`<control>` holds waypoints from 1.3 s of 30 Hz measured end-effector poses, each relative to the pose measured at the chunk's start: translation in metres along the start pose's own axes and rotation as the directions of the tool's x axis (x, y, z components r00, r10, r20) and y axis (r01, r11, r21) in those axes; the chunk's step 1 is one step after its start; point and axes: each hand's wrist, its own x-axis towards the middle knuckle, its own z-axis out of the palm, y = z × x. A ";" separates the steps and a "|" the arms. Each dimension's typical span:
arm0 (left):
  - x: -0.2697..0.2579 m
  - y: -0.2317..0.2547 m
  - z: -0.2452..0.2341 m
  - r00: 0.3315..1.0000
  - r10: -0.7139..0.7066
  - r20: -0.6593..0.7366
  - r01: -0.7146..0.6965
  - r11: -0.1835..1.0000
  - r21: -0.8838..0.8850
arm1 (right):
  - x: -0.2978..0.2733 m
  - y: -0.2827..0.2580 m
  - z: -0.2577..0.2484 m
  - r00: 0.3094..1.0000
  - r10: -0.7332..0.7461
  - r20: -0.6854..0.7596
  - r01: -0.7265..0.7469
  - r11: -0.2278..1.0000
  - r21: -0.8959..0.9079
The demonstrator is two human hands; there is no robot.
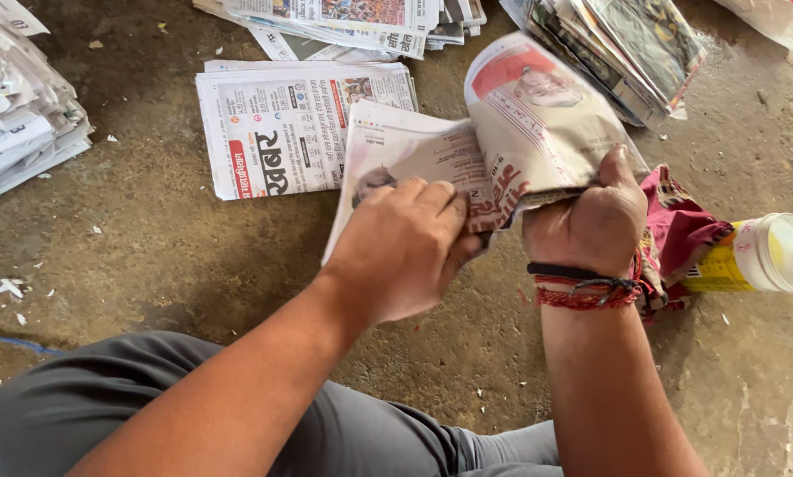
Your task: The person sits on the floor and folds multiple newspapers one by one. They unfold each newspaper, fold it in half, then fold it again into a smaller rectangle, and place the folded stack to the side.
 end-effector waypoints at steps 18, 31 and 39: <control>0.011 -0.023 0.017 0.628 -0.771 -0.106 0.164 0.264 -0.950 | -0.028 -0.005 0.047 0.906 -0.128 0.403 0.396 0.590 -0.703; -0.015 0.000 0.011 0.887 -0.455 -0.086 0.253 0.632 -0.733 | 0.002 0.013 -0.022 0.979 -0.121 0.166 0.087 -0.489 -0.868; -0.006 -0.034 0.033 0.704 -0.697 0.136 0.613 0.500 -0.612 | -0.002 0.032 -0.037 0.884 -0.069 0.463 0.375 -0.486 -0.789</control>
